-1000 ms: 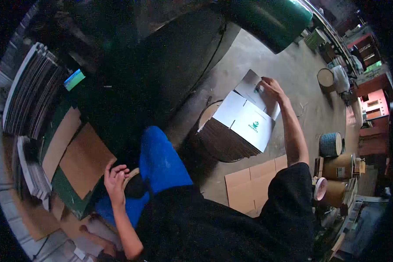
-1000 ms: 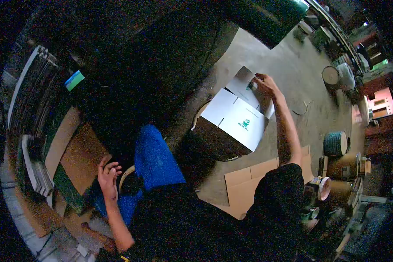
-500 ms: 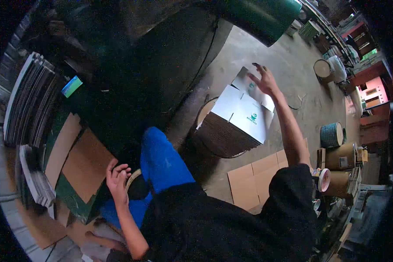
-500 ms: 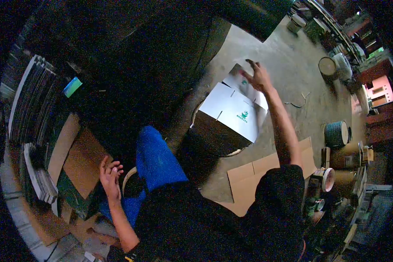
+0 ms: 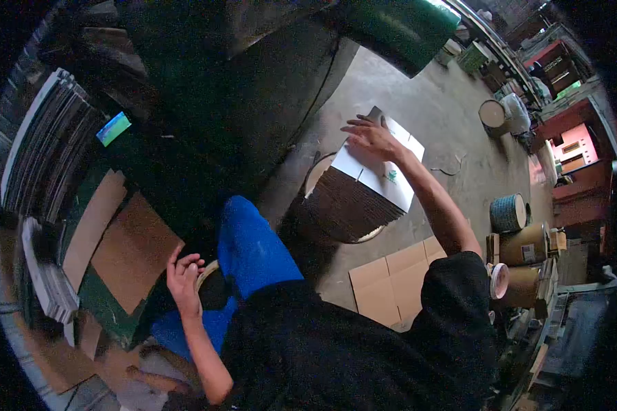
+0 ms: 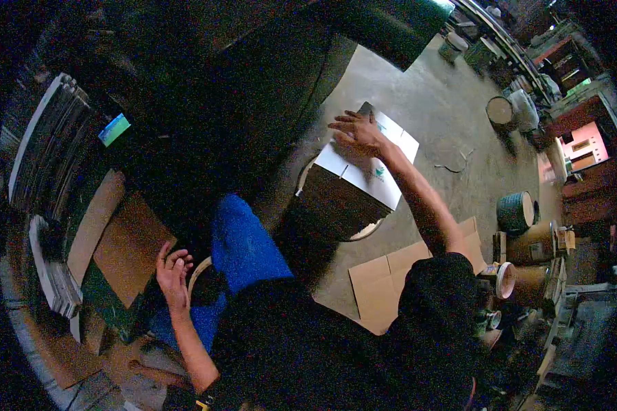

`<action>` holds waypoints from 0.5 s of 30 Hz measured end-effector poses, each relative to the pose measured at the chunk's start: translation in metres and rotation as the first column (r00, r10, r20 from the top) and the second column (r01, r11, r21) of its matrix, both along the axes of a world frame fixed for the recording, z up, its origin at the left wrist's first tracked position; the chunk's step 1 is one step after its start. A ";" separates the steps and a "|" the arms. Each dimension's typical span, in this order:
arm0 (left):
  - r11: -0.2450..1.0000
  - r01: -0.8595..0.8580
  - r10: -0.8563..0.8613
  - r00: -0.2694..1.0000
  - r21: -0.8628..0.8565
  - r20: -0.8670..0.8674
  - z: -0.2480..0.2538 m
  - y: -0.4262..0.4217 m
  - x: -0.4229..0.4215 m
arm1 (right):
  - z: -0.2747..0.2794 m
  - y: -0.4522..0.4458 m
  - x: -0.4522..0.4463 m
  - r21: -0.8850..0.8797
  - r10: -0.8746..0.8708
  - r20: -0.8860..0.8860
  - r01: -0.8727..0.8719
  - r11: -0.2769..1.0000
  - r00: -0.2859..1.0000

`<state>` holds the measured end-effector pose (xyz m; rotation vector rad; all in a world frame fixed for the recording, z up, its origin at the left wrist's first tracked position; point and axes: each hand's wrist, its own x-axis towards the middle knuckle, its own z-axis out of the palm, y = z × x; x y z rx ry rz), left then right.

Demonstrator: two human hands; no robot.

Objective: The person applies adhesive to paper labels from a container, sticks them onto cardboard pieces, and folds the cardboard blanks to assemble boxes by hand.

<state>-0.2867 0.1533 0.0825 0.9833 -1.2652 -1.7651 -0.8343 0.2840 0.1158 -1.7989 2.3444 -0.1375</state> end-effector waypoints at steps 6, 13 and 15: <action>1.000 -0.023 0.024 0.998 0.018 -0.055 -0.006 -0.001 0.016 | 0.000 0.008 0.026 -0.067 -0.111 0.022 0.112 0.991 0.994; 0.998 -0.050 0.053 0.993 0.031 -0.102 -0.013 0.000 0.029 | -0.005 0.009 0.020 -0.077 -0.127 -0.106 0.119 0.990 0.986; 0.998 -0.049 0.052 0.995 0.031 -0.087 -0.015 -0.001 0.033 | -0.010 0.011 0.012 -0.057 -0.131 -0.135 0.124 0.991 0.982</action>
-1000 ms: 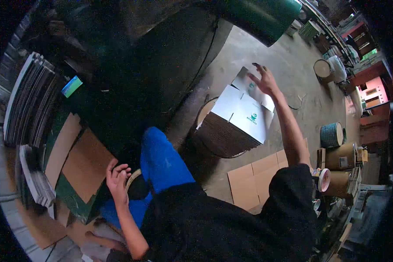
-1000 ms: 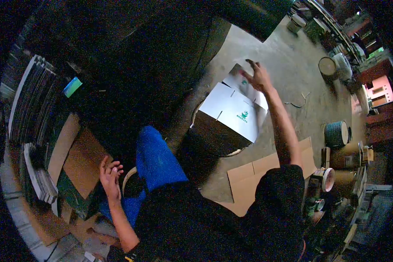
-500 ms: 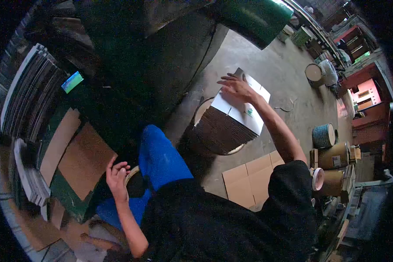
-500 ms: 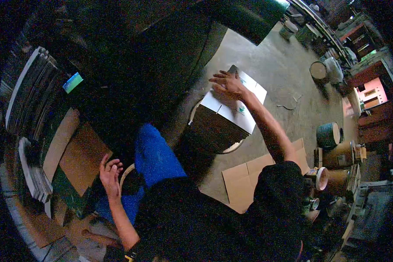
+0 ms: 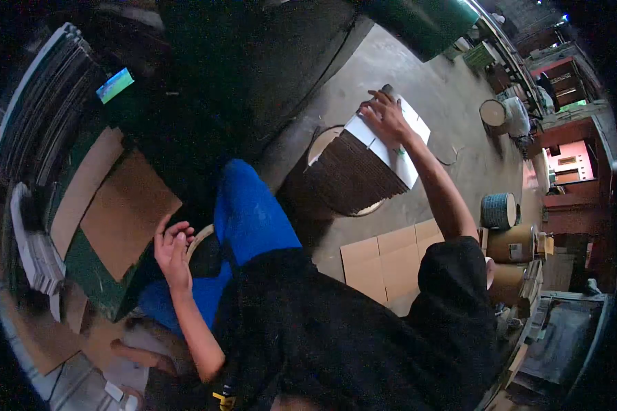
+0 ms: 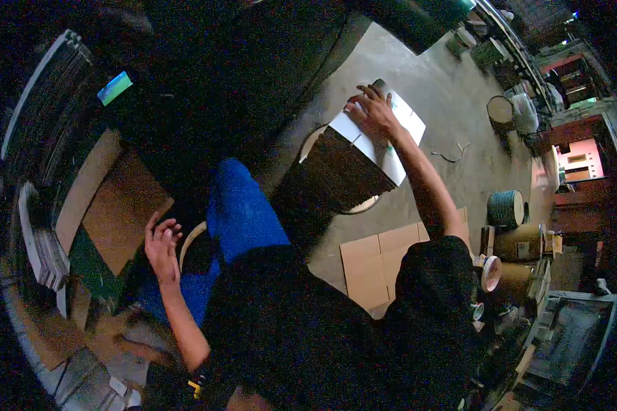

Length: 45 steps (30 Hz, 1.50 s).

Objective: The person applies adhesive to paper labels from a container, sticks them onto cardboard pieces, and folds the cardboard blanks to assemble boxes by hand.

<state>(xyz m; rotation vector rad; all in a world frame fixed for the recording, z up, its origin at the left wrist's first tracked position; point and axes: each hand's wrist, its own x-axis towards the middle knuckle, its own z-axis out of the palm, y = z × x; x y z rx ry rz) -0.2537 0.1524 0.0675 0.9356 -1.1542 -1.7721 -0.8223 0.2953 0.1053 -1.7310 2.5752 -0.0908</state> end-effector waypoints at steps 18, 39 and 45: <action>0.998 0.068 -0.068 0.997 0.003 -0.040 -0.004 -0.005 -0.003 | 0.015 0.088 0.117 0.080 -0.361 0.029 0.358 0.930 0.932; 0.935 -0.337 0.352 0.924 -0.112 0.150 -0.009 -0.028 0.090 | 0.020 -0.083 0.277 -0.546 0.262 0.414 0.007 0.838 0.872; 0.760 -0.213 0.643 0.387 -0.614 0.661 -0.052 -0.090 0.187 | -0.096 -0.225 0.432 -0.500 0.512 0.549 -0.232 0.835 0.661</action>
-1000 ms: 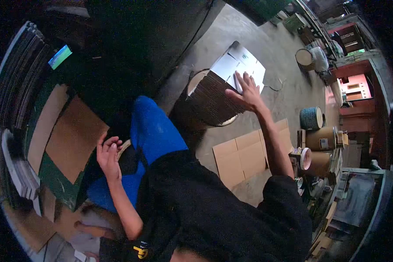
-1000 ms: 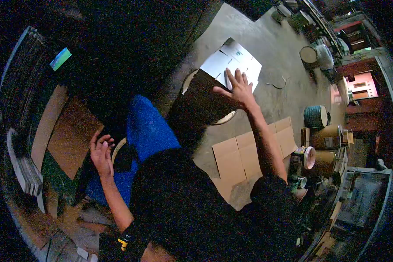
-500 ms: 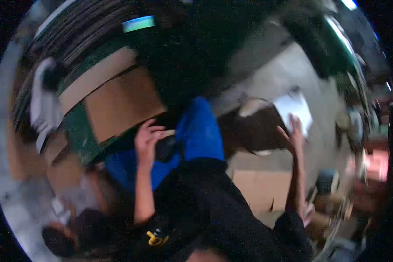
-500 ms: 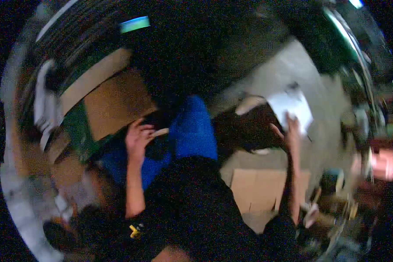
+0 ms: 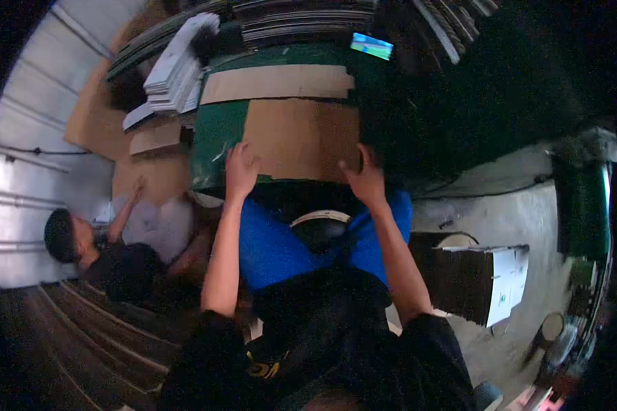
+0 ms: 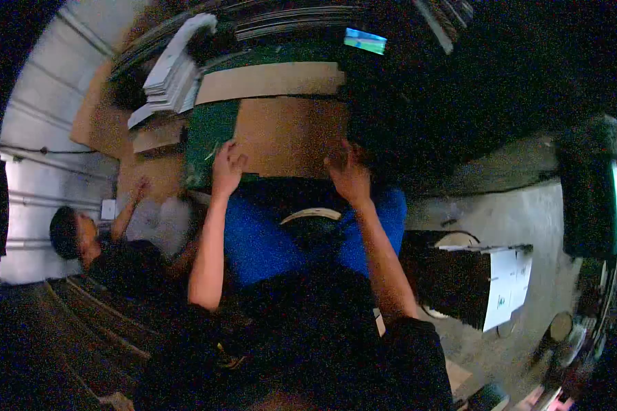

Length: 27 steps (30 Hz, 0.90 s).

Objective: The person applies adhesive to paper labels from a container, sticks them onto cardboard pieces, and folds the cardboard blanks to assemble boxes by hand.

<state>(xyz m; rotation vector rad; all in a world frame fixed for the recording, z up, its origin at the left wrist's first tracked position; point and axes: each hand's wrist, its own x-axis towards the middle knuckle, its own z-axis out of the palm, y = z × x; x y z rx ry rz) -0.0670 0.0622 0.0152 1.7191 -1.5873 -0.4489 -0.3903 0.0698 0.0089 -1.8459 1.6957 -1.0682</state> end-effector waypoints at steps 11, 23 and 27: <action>0.964 -0.104 0.185 0.922 -0.243 0.341 -0.025 -0.019 0.016 | 0.016 -0.139 0.067 -0.022 0.177 0.006 -0.177 0.984 0.984; 0.982 -0.165 0.185 0.928 -0.087 0.324 -0.021 -0.027 0.021 | -0.011 -0.389 0.169 0.389 0.546 -0.655 -0.386 0.837 0.523; 0.984 -0.170 0.180 0.934 -0.060 0.307 -0.022 -0.027 0.020 | 0.033 -0.381 0.171 0.504 0.665 -0.587 -0.435 0.746 0.462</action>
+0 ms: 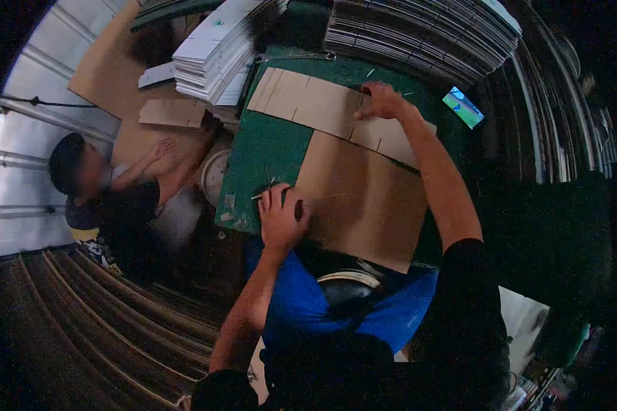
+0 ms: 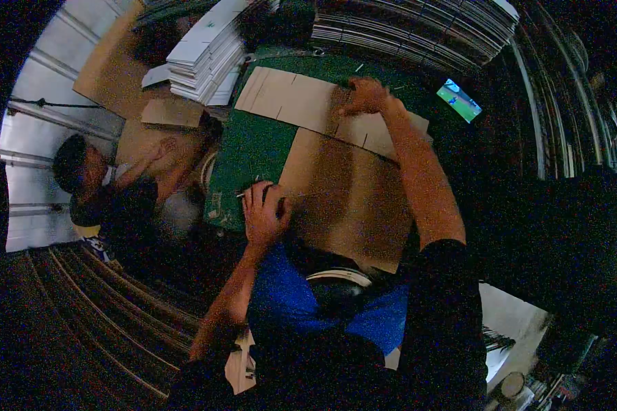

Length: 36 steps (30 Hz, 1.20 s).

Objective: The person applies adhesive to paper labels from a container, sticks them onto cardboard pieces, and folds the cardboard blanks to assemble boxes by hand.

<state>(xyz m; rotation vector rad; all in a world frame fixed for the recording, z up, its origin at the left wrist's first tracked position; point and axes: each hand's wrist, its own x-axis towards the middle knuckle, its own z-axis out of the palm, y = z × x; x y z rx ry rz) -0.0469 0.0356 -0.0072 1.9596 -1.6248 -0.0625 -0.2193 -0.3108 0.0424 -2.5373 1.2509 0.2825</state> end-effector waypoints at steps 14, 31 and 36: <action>1.000 -0.011 0.011 1.000 -0.004 -0.013 0.003 0.002 -0.001 | 0.027 0.007 -0.022 0.097 -0.013 0.325 -0.019 0.995 0.946; 1.000 -0.001 0.001 1.000 -0.026 0.031 -0.005 0.001 0.000 | 0.002 0.043 -0.043 0.034 0.066 0.044 -0.067 0.997 0.997; 0.999 0.016 -0.014 0.999 -0.041 0.048 -0.005 0.003 0.000 | -0.015 0.057 -0.048 0.020 0.004 0.087 -0.005 1.000 0.996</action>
